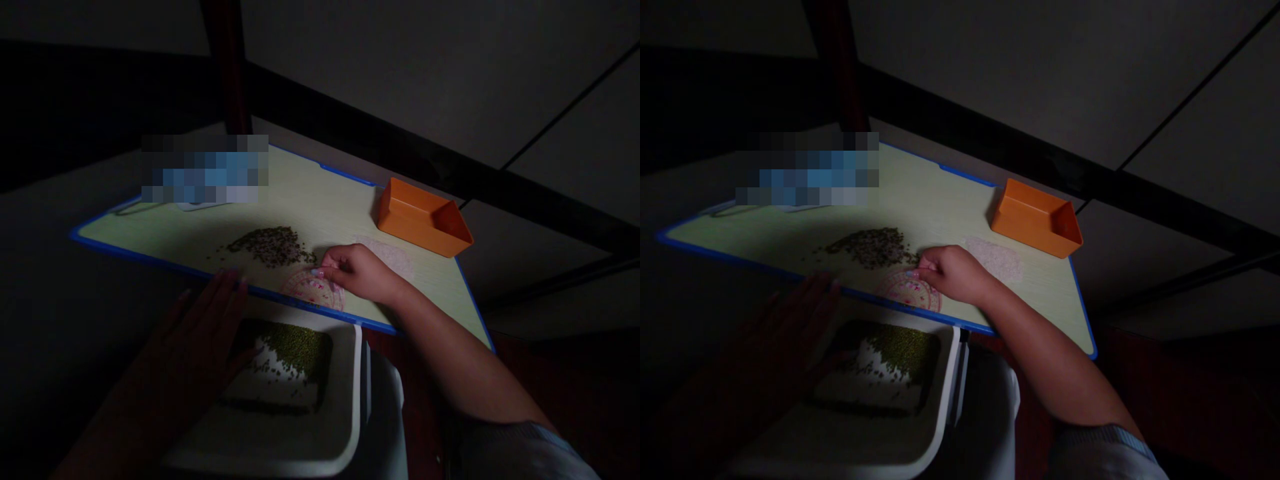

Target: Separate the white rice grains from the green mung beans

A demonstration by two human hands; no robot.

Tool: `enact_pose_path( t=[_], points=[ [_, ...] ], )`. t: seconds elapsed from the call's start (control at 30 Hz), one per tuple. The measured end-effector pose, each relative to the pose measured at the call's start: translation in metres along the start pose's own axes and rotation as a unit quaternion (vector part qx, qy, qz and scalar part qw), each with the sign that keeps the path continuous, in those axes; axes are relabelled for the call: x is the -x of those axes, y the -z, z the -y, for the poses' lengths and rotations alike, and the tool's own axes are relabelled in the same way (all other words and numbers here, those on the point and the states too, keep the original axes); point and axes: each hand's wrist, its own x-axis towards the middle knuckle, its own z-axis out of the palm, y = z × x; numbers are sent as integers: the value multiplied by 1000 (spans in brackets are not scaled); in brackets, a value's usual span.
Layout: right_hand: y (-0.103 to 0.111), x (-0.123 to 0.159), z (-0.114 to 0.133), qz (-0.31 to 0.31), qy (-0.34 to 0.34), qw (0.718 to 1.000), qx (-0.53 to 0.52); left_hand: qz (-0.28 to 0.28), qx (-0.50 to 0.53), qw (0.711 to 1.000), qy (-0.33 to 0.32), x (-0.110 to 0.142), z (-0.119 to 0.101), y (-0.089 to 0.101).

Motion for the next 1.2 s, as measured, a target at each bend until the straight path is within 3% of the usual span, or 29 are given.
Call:
enact_pose_path(
  t=[0.4, 0.6, 0.77, 0.97, 1.2],
  points=[
    [3, 1, 1, -3, 8, 1000, -24, 5, -6, 1000, -6, 0, 1, 0],
    [18, -2, -11, -119, -5, 993, -6, -11, 1, 1000, -1, 0, 1, -3],
    [29, -6, -24, -224, -68, 963, 133, -18, -5, 1000, -4, -1, 3, -3],
    [26, -12, -29, -207, -127, 949, 199, -45, -13, 999, -18, -3, 3, -6],
    [19, -15, -29, -173, -93, 968, 154, -49, -14, 999, -17, -2, 5, -10]
  ],
)
